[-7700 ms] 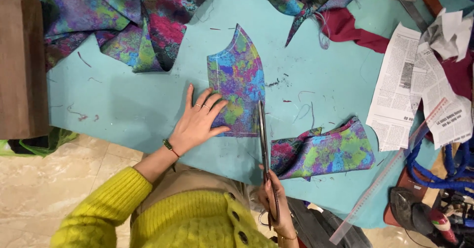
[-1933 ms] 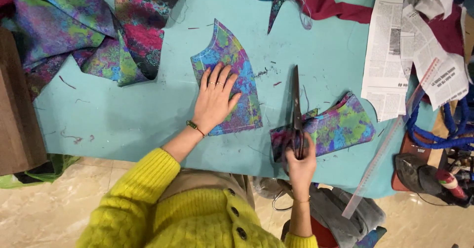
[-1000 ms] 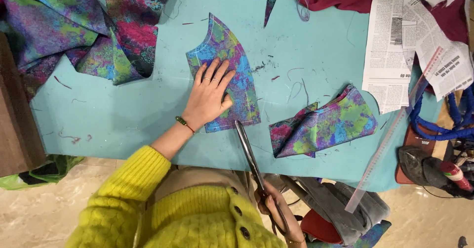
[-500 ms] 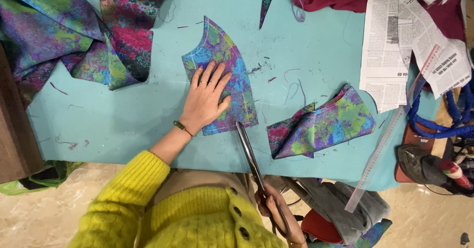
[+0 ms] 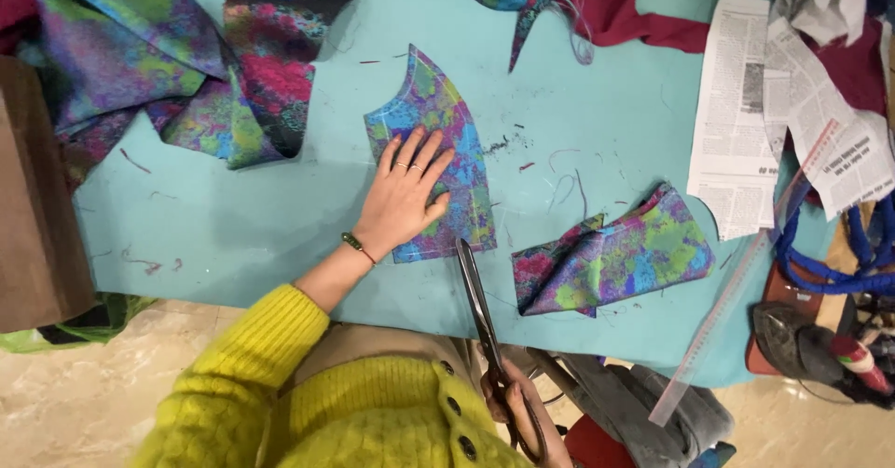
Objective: The person cuts a piece of colorful patterned fabric using shears on a light blue table. They then use a white chalk-like tool to mark the cut fabric piece before folding it and placing it aside.
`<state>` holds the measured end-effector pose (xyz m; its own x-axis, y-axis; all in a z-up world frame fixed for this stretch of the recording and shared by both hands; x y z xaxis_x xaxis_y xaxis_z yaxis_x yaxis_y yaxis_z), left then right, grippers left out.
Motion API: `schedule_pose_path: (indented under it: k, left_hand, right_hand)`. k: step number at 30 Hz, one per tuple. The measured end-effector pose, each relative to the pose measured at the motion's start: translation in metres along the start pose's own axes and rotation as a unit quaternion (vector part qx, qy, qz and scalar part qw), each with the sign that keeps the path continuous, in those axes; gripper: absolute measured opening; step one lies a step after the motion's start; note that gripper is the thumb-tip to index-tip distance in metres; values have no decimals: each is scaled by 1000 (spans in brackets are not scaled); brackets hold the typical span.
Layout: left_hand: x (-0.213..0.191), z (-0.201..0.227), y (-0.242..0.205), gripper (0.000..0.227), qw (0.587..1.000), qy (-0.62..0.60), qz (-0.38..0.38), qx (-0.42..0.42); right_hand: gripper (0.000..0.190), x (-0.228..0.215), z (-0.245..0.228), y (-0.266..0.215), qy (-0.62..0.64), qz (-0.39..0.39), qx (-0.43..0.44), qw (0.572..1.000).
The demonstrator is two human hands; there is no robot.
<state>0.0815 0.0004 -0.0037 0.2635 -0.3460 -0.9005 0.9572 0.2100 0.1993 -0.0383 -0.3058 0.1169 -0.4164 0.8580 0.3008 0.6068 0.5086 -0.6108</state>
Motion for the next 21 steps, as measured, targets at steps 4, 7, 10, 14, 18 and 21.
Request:
schedule_pose_path:
  k: [4,7,10,14,18,21]
  left_hand:
    - [2,-2,-1,56,1000,-7,5,-3]
    - [4,-2,-2,57,1000,19,1,1]
    - [5,-2,-1,59,1000,31,-4,2]
    - [4,-2,-1,58,999,32,-8,3]
    - [8,-3,-2,59,1000,24,-6,2]
    - [5,-2,-2,59,1000,24,0,4]
  right_hand:
    - [85,-1,0,3,-35,-5,15,999]
    - [78,-1,3,4,-34,4,23,999]
    - [85,0,2,5,-38,2,16,999]
    - [85,2,-2,5,-67,-3,21,998]
    - [92,-3,2,0,-62,-21,4,998]
    - [91,-17,16,-7,-4,1,25,1000]
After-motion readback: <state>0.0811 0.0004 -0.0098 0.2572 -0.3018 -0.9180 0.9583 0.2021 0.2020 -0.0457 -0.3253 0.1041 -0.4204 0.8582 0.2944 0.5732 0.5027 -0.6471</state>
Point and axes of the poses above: each hand's wrist, its own y-axis towards the middle knuckle, its own x-axis out of the palm, z = x × y, the point moved 1 cm from there along y, towards the middle knuckle, and after that the axes turned 12 degrees about -x, right-handed, at the moved point
